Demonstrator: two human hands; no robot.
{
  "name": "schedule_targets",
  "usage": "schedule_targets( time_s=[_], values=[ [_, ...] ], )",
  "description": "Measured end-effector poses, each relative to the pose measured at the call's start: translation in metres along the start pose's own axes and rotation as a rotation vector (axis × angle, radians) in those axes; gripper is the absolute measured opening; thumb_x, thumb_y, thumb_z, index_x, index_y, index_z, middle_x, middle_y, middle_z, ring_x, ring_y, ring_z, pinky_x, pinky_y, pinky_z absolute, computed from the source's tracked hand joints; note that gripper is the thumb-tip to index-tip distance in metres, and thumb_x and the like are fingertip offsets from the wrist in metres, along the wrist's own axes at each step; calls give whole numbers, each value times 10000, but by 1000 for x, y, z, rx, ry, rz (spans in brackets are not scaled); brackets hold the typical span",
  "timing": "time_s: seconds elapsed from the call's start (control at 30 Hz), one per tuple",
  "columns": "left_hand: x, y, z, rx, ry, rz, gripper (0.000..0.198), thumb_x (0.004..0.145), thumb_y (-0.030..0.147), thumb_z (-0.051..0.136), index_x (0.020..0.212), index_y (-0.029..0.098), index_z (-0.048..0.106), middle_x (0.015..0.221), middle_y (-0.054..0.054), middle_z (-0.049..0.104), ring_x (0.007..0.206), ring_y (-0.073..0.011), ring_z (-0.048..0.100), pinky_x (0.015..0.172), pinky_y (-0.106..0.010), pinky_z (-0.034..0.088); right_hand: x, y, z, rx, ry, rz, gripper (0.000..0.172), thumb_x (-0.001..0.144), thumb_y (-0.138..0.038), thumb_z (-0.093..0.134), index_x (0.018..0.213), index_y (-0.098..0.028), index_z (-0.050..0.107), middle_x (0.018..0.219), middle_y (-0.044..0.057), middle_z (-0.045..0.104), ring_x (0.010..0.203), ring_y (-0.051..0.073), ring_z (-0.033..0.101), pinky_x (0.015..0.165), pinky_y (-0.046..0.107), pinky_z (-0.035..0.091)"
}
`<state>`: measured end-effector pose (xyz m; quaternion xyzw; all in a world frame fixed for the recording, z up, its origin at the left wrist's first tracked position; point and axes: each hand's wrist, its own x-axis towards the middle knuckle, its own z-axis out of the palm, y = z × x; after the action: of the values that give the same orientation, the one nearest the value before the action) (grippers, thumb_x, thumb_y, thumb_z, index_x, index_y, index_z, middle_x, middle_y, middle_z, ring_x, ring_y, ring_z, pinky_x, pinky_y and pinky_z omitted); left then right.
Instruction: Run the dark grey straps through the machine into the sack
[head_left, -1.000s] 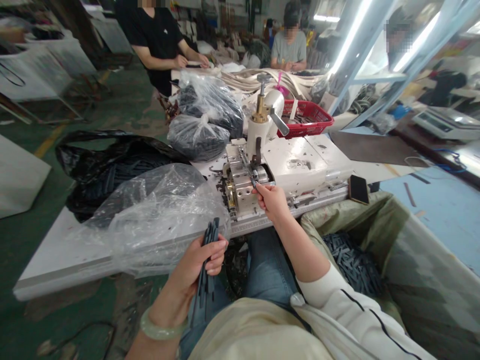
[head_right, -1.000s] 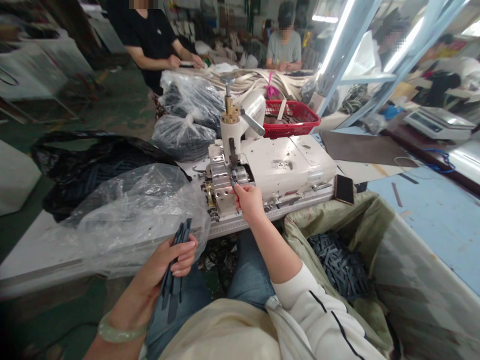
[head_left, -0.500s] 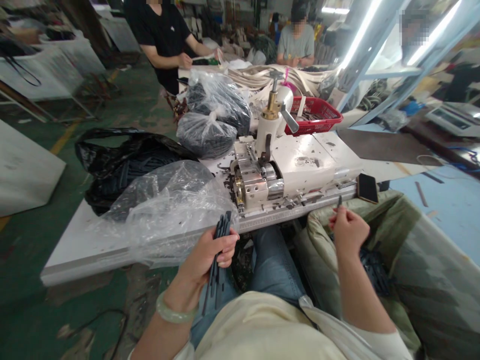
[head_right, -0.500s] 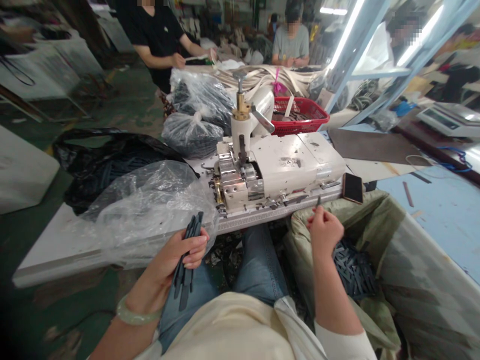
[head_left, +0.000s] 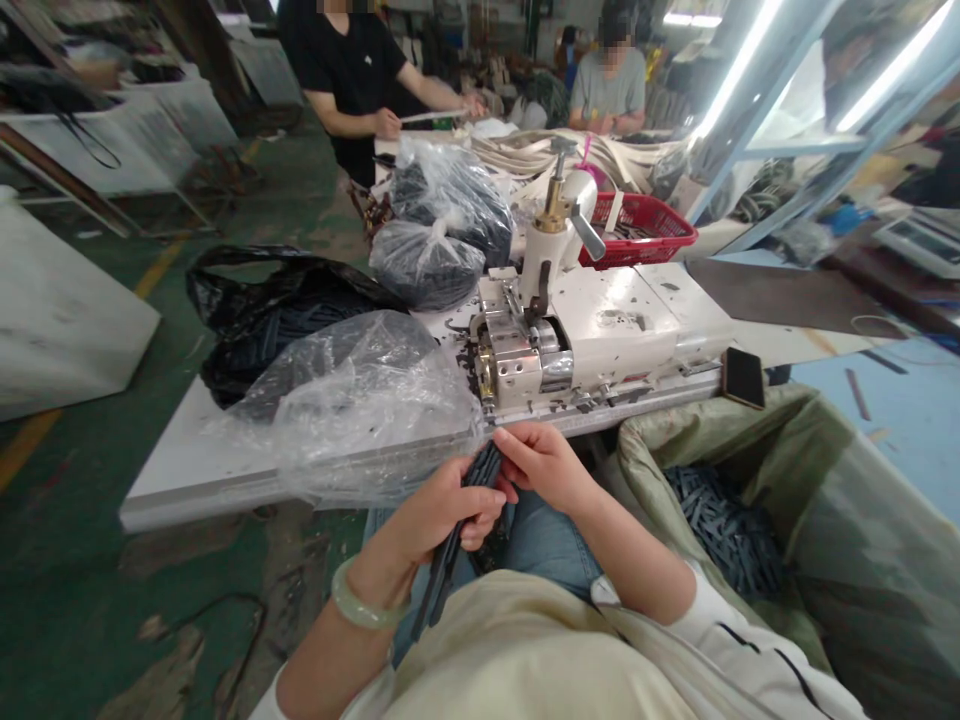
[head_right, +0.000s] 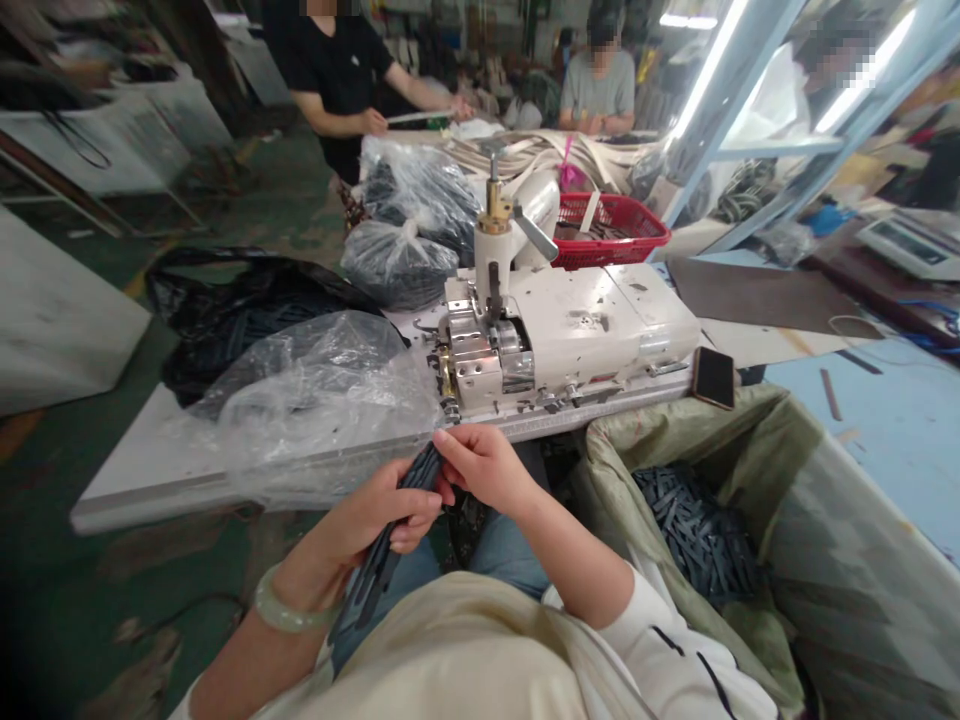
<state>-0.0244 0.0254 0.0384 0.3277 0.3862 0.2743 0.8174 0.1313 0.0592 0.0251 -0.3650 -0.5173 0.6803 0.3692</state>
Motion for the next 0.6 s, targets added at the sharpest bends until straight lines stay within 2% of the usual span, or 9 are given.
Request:
schedule_targets(
  time_s=[0.07, 0.13, 0.2, 0.3, 0.43, 0.6],
  values=[
    [-8, 0, -5, -65, 34, -3, 123, 731, 204, 662, 807, 131, 599, 520, 47, 475, 365, -28, 343, 357, -150, 268, 7, 4, 10, 41, 64, 9, 490, 867, -518, 563, 548, -149, 523, 399, -43, 433, 336, 44, 357, 344, 177, 175],
    [-13, 0, -12, -123, 48, -12, 138, 728, 211, 663, 824, 128, 609, 530, 41, 485, 365, -30, 355, 351, -144, 261, 11, 6, 10, 171, 186, 14, 427, 846, -512, 586, 634, -141, 601, 396, -53, 436, 306, 40, 309, 323, 182, 150],
    [-16, 0, -19, -158, 35, -26, 151, 731, 216, 674, 839, 123, 623, 526, 46, 474, 359, -25, 341, 345, -138, 252, 13, 3, 2, 307, 304, -11, 374, 803, -499, 633, 710, -136, 652, 398, -68, 425, 292, 31, 234, 306, 186, 121],
    [-15, -1, -28, -205, 41, -12, 154, 743, 231, 698, 835, 131, 625, 511, 70, 427, 352, -7, 278, 343, -125, 239, 13, -5, -13, 400, 417, -88, 324, 742, -454, 701, 685, -140, 651, 418, -68, 431, 308, 25, 227, 305, 183, 118],
    [-7, 1, -25, -211, 83, 25, 204, 762, 296, 720, 829, 133, 618, 501, 92, 363, 354, -2, 236, 343, -120, 234, 8, -9, -23, 399, 469, -114, 317, 752, -451, 694, 689, -144, 643, 436, -67, 425, 328, 25, 240, 315, 177, 129],
    [-1, 2, -13, -176, 100, 41, 315, 739, 399, 753, 800, 127, 607, 489, 99, 344, 350, -1, 231, 336, -123, 236, 7, -2, -19, 385, 464, -105, 350, 774, -491, 672, 703, -151, 639, 444, -66, 420, 337, 28, 238, 317, 176, 132]
  ],
)
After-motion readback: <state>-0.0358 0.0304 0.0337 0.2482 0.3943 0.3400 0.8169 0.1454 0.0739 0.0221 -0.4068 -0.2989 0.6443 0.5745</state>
